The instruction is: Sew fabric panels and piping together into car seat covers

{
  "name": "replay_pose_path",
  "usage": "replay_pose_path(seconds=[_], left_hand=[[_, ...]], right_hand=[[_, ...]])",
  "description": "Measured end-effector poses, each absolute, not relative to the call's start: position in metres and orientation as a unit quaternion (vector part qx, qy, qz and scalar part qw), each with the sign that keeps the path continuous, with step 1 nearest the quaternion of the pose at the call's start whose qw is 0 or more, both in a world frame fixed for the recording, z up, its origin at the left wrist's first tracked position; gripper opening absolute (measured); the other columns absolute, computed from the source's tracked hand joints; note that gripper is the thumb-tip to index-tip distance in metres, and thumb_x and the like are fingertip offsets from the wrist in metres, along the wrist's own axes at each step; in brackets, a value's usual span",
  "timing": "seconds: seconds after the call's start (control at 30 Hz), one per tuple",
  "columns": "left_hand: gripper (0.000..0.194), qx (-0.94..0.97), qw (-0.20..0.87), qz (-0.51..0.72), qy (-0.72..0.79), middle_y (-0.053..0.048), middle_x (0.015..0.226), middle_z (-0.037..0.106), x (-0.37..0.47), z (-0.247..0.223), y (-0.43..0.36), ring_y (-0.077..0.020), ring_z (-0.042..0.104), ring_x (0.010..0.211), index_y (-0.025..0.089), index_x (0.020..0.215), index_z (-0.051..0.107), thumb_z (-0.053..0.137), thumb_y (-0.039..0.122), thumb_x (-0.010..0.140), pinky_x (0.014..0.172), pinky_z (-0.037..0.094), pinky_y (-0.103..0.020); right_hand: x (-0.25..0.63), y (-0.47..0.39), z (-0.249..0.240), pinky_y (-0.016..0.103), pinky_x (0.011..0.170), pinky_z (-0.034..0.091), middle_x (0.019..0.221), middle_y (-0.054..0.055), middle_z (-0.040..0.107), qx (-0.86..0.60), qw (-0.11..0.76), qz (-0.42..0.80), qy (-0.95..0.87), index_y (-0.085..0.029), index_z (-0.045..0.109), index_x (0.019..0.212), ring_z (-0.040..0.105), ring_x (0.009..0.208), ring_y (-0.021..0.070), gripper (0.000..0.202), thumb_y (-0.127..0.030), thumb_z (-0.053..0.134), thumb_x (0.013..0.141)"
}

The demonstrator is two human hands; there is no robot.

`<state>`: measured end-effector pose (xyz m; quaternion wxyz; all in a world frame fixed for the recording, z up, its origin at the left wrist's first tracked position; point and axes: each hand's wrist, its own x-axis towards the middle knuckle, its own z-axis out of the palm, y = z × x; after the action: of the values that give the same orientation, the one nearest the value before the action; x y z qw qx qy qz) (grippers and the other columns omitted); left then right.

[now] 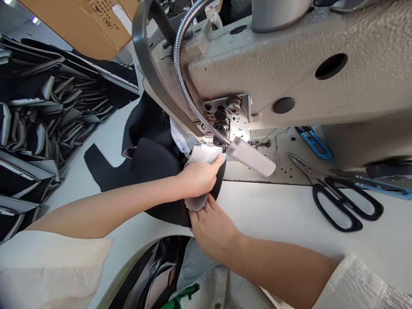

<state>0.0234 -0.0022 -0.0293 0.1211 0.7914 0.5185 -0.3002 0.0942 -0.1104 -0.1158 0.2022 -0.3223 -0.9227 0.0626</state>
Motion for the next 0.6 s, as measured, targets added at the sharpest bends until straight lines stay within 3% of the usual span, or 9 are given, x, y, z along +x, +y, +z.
replay_pose_path(seconds=[0.17, 0.27, 0.37, 0.6], left_hand=[[0.078, 0.809, 0.128, -0.298, 0.491, -0.015, 0.106, 0.065, 0.022, -0.018, -0.013, -0.0302, 0.063, 0.090, 0.007, 0.147, 0.009, 0.042, 0.028, 0.080, 0.068, 0.049, -0.035], [0.079, 0.794, 0.145, -0.344, 0.480, -0.013, 0.100, 0.066, 0.018, -0.013, -0.024, -0.0283, 0.065, 0.082, 0.010, 0.148, 0.008, 0.043, 0.022, 0.079, 0.063, 0.048, -0.032], [0.077, 0.792, 0.153, -0.336, 0.487, -0.011, 0.092, 0.068, 0.016, -0.018, -0.026, -0.0261, 0.065, 0.080, 0.010, 0.148, 0.007, 0.040, 0.015, 0.078, 0.062, 0.047, -0.031], [0.070, 0.807, 0.159, -0.277, 0.496, -0.008, 0.090, 0.069, 0.015, -0.031, -0.009, -0.0242, 0.064, 0.080, 0.013, 0.147, 0.011, 0.034, 0.016, 0.082, 0.064, 0.046, -0.030]], right_hand=[[0.101, -0.105, -0.115, 0.051, 0.102, 0.032, 0.118, 0.019, 0.059, -0.318, 0.142, 0.062, -0.935, -0.003, 0.053, 0.124, 0.051, 0.112, 0.0325, 0.044, -0.020, 0.050, 0.083], [0.102, -0.104, -0.115, 0.052, 0.106, 0.027, 0.122, 0.021, 0.057, -0.312, 0.134, 0.055, -0.939, -0.004, 0.057, 0.119, 0.047, 0.118, 0.0338, 0.044, -0.015, 0.050, 0.078], [0.100, -0.106, -0.115, 0.050, 0.109, 0.025, 0.126, 0.020, 0.054, -0.321, 0.149, 0.047, -0.934, -0.003, 0.055, 0.122, 0.045, 0.121, 0.0339, 0.048, -0.015, 0.050, 0.076], [0.100, -0.105, -0.113, 0.051, 0.108, 0.025, 0.129, 0.024, 0.050, -0.367, 0.165, 0.036, -0.915, 0.001, 0.041, 0.134, 0.037, 0.127, 0.0370, 0.062, -0.025, 0.051, 0.079]])
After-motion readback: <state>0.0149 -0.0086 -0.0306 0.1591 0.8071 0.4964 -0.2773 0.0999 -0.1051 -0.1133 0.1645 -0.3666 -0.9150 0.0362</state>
